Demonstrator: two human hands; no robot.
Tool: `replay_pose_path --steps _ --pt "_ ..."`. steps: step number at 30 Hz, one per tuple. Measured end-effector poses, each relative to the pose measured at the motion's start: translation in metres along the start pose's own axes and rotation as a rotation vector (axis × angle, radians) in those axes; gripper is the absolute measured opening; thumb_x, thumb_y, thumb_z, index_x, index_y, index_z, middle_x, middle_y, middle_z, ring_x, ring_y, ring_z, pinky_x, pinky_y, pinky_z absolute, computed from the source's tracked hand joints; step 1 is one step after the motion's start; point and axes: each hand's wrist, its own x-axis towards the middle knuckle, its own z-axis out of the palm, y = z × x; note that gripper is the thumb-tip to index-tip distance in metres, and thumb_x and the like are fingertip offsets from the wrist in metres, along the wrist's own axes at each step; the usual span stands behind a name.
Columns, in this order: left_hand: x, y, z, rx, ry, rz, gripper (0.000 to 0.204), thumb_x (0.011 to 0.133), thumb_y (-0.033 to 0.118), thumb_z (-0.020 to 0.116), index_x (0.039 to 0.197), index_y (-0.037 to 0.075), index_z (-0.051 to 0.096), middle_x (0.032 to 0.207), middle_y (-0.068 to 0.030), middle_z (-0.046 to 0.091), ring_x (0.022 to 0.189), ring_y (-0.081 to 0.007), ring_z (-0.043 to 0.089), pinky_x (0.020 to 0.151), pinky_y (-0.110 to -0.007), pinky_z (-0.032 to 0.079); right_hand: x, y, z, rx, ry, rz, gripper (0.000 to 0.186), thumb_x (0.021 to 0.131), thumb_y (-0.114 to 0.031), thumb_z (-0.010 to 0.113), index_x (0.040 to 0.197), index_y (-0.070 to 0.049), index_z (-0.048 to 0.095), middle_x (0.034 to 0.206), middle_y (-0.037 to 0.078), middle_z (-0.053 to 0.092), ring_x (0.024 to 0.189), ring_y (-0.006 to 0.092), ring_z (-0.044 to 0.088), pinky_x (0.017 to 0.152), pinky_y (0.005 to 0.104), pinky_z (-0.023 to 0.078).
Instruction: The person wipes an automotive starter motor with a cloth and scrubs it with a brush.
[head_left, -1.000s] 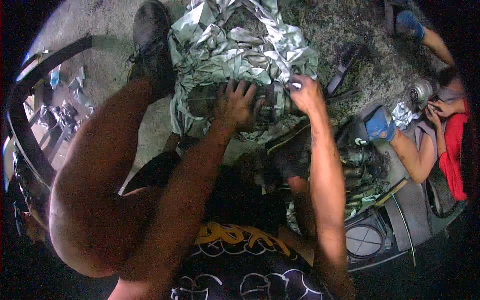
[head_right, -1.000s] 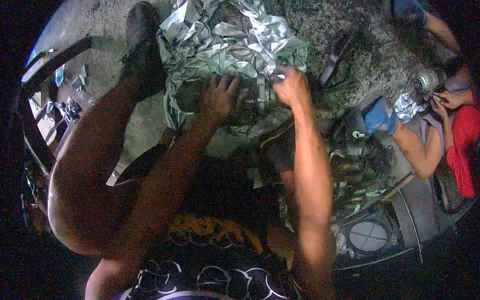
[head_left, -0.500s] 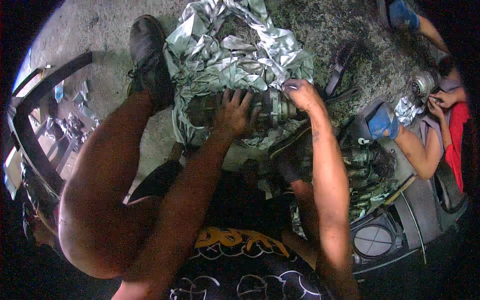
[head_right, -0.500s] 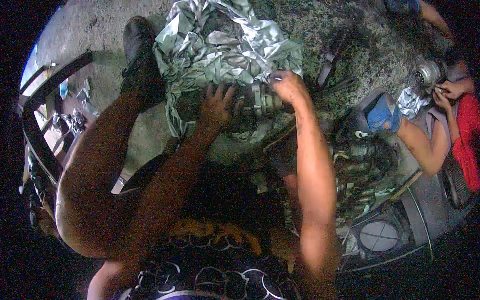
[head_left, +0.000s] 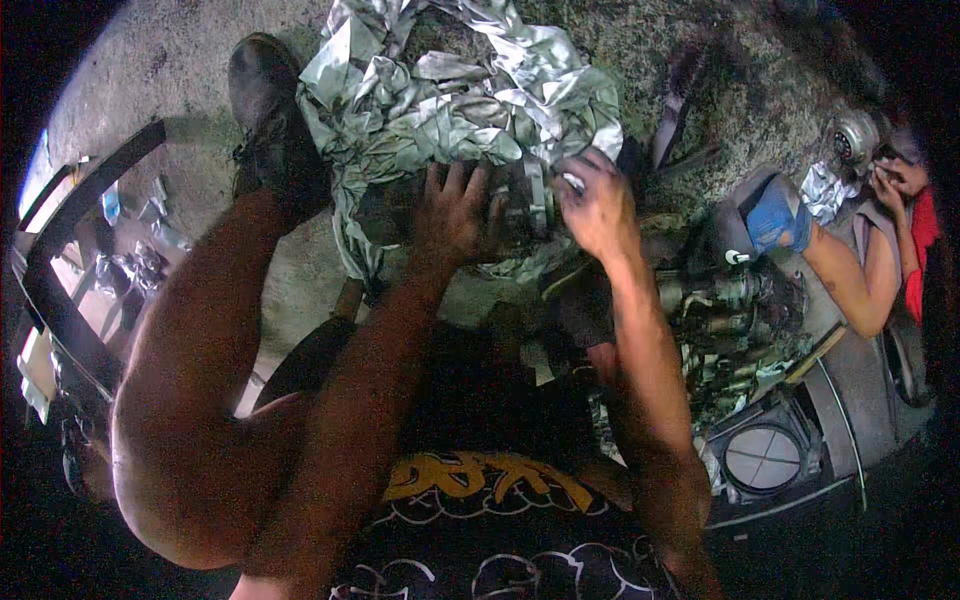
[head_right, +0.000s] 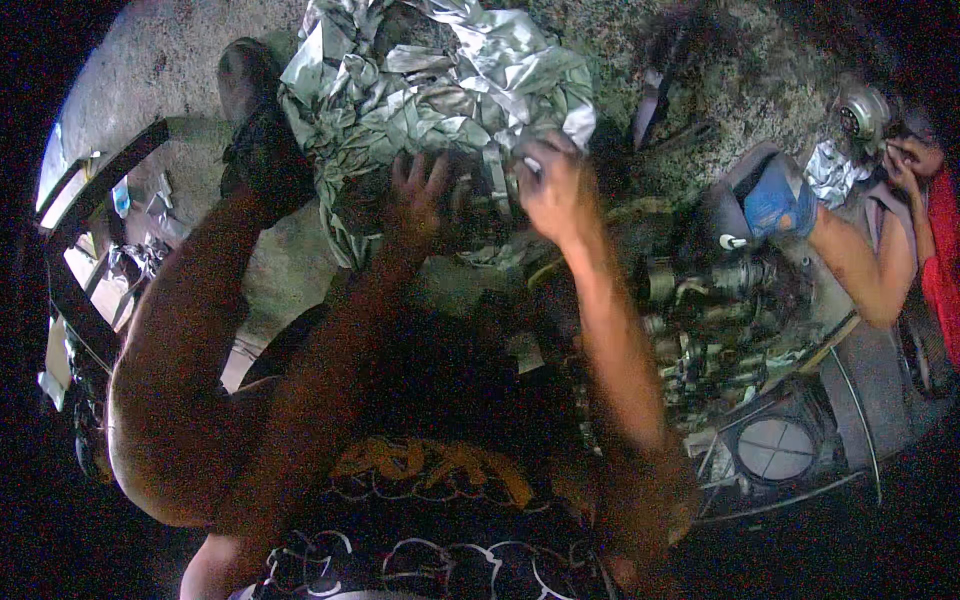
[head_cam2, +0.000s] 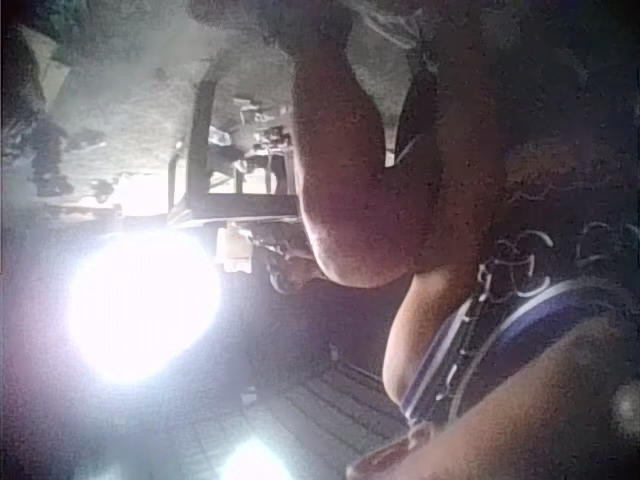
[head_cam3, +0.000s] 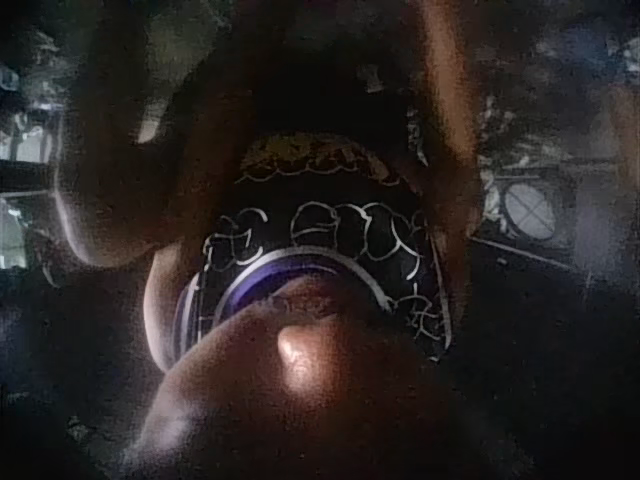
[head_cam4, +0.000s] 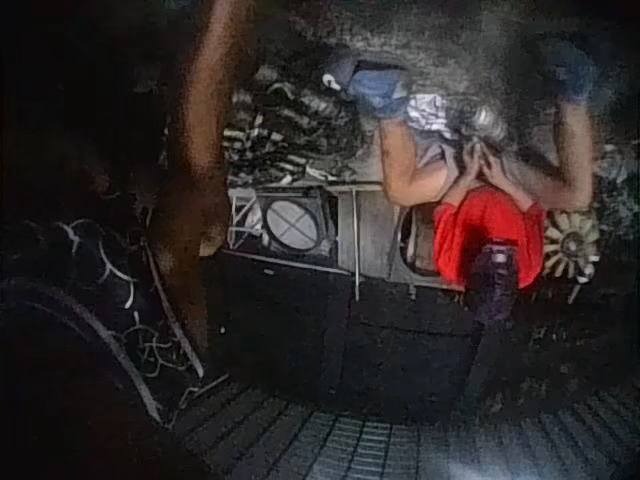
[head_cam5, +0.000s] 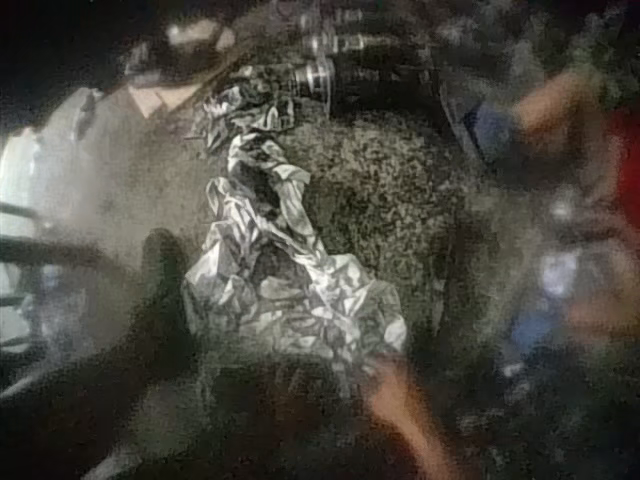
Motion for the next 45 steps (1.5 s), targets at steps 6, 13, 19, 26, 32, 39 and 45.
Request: replay_pose_path --steps 6,13,19,26,32,39,45 --pt "0.010 0.009 0.000 0.005 0.057 0.025 0.040 0.082 0.036 0.058 0.106 0.005 0.060 0.105 -0.0173 0.055 0.097 -0.0405 0.050 0.080 -0.051 0.043 -0.019 0.005 -0.005 -0.033 0.083 -0.056 0.015 0.074 -0.007 0.066 0.089 -0.005 0.065 0.089 0.014 0.057 0.082 0.0326 0.059 0.072 0.0392 0.048" --pt "0.003 0.003 0.001 0.097 0.142 0.081 0.041 0.084 0.037 0.056 0.107 0.004 0.060 0.106 -0.0213 0.057 0.099 -0.0450 0.052 0.086 -0.053 0.042 0.031 0.012 0.010 -0.167 -0.103 0.143 0.020 0.073 -0.010 0.065 0.093 -0.008 0.067 0.101 0.016 0.062 0.090 0.0348 0.061 0.080 0.0385 0.049" --pt "0.003 0.008 0.000 0.046 -0.001 -0.037 0.042 0.084 0.036 0.056 0.112 0.004 0.059 0.113 -0.0223 0.056 0.105 -0.0458 0.050 0.090 -0.054 0.039 -0.027 -0.006 0.001 -0.066 0.141 0.037 0.021 0.072 -0.015 0.068 0.091 -0.007 0.067 0.106 0.015 0.063 0.093 0.0294 0.063 0.080 0.0358 0.050" --pt "0.010 0.017 -0.013 0.045 -0.107 -0.063 0.047 0.086 0.040 0.053 0.118 0.006 0.057 0.124 -0.0219 0.052 0.113 -0.0451 0.047 0.096 -0.054 0.036 0.043 0.008 0.011 -0.134 -0.087 0.339 0.024 0.071 -0.022 0.069 0.091 -0.011 0.068 0.086 0.014 0.068 0.080 0.0286 0.065 0.075 0.0373 0.051" --pt "0.002 0.007 0.000 0.116 0.030 -0.034 0.045 0.084 0.040 0.053 0.116 0.007 0.058 0.117 -0.0205 0.053 0.108 -0.0448 0.047 0.091 -0.056 0.038 -0.012 -0.016 0.009 -0.025 0.042 0.302 0.020 0.074 -0.019 0.068 0.092 -0.010 0.066 0.089 0.013 0.068 0.083 0.0287 0.066 0.079 0.0362 0.051" --pt "0.011 0.010 -0.016 -0.034 -0.037 -0.010 0.042 0.085 0.037 0.053 0.112 0.005 0.057 0.109 -0.0210 0.055 0.102 -0.0452 0.049 0.087 -0.056 0.040 -0.103 0.054 0.058 -0.281 0.216 0.088 0.025 0.074 -0.012 0.070 0.097 -0.006 0.064 0.093 0.015 0.067 0.083 0.0295 0.065 0.082 0.0349 0.050" --pt "0.010 -0.003 -0.018 0.052 0.106 0.059 0.040 0.086 0.035 0.052 0.109 0.003 0.057 0.106 -0.0220 0.055 0.099 -0.0437 0.050 0.082 -0.053 0.043 -0.095 0.008 -0.005 0.456 0.422 0.789 0.027 0.085 -0.021 0.064 0.106 -0.006 0.064 0.097 0.015 0.065 0.090 0.0239 0.059 0.088 0.0327 0.043"
